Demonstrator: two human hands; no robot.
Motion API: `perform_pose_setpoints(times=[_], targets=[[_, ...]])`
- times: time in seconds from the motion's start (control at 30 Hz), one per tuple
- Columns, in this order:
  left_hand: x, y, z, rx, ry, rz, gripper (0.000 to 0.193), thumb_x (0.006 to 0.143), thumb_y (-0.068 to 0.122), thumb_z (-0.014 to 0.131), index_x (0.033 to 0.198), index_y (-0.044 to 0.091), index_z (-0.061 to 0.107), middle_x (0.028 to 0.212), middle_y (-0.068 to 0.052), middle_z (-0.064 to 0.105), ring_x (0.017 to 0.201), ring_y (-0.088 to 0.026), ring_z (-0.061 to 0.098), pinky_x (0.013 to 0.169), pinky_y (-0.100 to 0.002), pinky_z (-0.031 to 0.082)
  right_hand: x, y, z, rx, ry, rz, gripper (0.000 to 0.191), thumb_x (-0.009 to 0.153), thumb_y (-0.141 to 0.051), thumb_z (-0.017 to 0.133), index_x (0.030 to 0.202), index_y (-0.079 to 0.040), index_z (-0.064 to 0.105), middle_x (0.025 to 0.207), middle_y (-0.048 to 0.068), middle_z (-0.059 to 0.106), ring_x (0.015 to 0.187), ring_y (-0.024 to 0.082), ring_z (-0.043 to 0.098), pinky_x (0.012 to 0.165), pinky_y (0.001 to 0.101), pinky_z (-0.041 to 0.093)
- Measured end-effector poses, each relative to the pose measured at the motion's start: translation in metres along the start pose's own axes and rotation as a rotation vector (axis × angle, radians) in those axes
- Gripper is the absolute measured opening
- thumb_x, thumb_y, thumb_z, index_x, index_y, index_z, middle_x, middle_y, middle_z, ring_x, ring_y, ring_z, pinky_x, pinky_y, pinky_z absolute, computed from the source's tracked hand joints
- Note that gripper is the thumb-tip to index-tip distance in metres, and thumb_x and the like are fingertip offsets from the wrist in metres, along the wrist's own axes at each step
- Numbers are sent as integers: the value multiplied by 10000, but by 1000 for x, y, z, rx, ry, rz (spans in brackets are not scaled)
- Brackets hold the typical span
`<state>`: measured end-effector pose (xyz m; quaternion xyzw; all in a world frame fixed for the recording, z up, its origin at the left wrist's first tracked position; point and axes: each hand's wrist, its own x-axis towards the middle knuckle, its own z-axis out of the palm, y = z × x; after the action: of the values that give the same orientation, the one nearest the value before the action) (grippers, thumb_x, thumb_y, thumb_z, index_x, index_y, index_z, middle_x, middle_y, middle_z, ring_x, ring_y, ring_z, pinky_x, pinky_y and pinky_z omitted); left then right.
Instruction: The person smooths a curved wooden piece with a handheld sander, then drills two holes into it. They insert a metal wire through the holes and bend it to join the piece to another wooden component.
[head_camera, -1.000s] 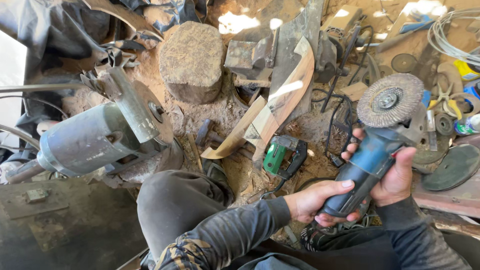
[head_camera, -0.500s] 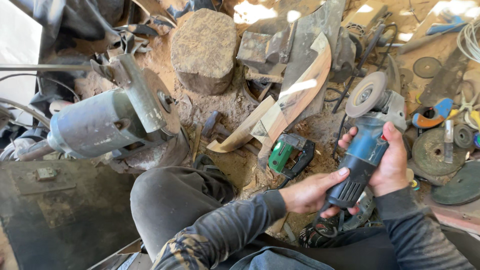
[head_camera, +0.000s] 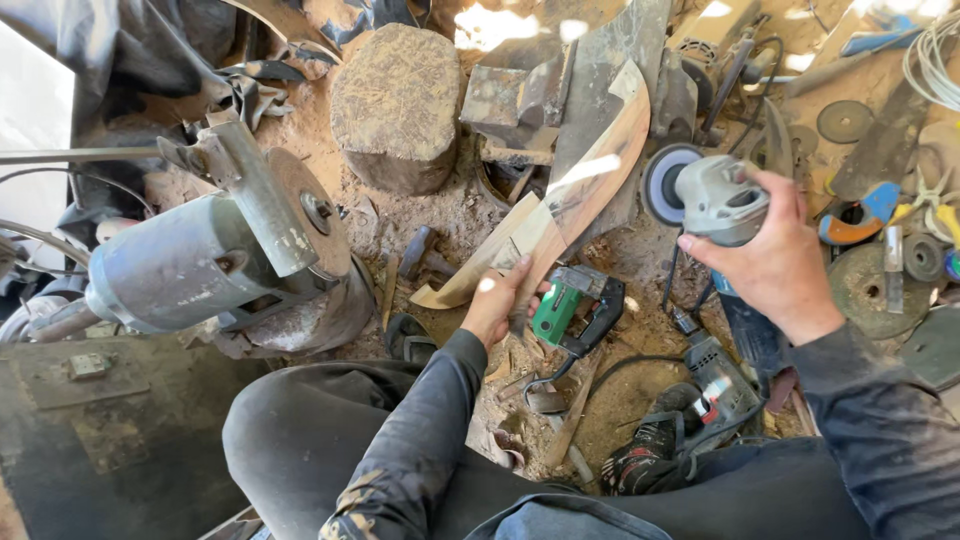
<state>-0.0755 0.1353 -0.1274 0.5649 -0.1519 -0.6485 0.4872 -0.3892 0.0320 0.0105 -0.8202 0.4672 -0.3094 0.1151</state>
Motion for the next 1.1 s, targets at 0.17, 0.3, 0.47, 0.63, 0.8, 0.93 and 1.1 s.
perform_pose_setpoints(times=[0.17, 0.3, 0.47, 0.63, 0.8, 0.93, 1.1], targets=[[-58, -10, 3, 58, 120, 82, 319, 1004, 319, 597, 1097, 14, 596, 719, -113, 680, 450, -148, 529, 394, -302, 427, -8, -3, 15, 37, -201, 223, 885, 798, -419, 881, 1440, -28, 414, 1085, 274, 712, 1003, 440, 711, 840, 496, 568], [-84, -28, 1, 106, 176, 39, 310, 1045, 323, 562, 1110, 25, 614, 702, -82, 656, 470, -114, 521, 402, -271, 407, -20, -12, 32, -56, -401, 263, 879, 805, -459, 855, 1454, -63, 413, 1013, 276, 719, 928, 453, 716, 777, 508, 577], [-78, -36, -4, 107, 225, 36, 309, 1047, 321, 552, 1102, 20, 594, 671, -69, 626, 464, -116, 517, 387, -268, 396, -28, -40, 51, -31, -557, 211, 851, 785, -468, 813, 1418, -79, 399, 1059, 247, 719, 867, 405, 744, 727, 475, 604], [-77, -34, -8, 128, 233, 13, 329, 1049, 335, 554, 1067, 9, 596, 628, -66, 602, 428, -119, 489, 369, -272, 384, -32, -65, 58, -13, -579, 118, 823, 777, -461, 806, 1379, -69, 405, 1132, 223, 709, 935, 395, 735, 752, 474, 599], [-75, -31, -10, 144, 256, 9, 311, 1040, 329, 567, 1076, 22, 608, 637, -39, 612, 448, -94, 512, 381, -264, 395, -43, -70, 68, -43, -676, 143, 836, 782, -465, 810, 1391, -69, 396, 1163, 226, 696, 919, 395, 735, 756, 469, 604], [-75, -31, -13, 170, 241, -29, 361, 1055, 342, 564, 1046, -13, 623, 609, -48, 602, 422, -99, 479, 371, -257, 387, -38, -59, 72, -35, -703, 190, 844, 804, -478, 792, 1404, -46, 385, 1176, 228, 691, 886, 353, 753, 703, 428, 633], [-75, -30, -13, 188, 252, 4, 377, 1049, 346, 586, 1072, -30, 593, 664, -61, 618, 453, -101, 513, 370, -258, 398, -34, -62, 69, -64, -659, 220, 891, 797, -483, 793, 1436, -40, 358, 1127, 235, 702, 843, 339, 758, 701, 412, 636]])
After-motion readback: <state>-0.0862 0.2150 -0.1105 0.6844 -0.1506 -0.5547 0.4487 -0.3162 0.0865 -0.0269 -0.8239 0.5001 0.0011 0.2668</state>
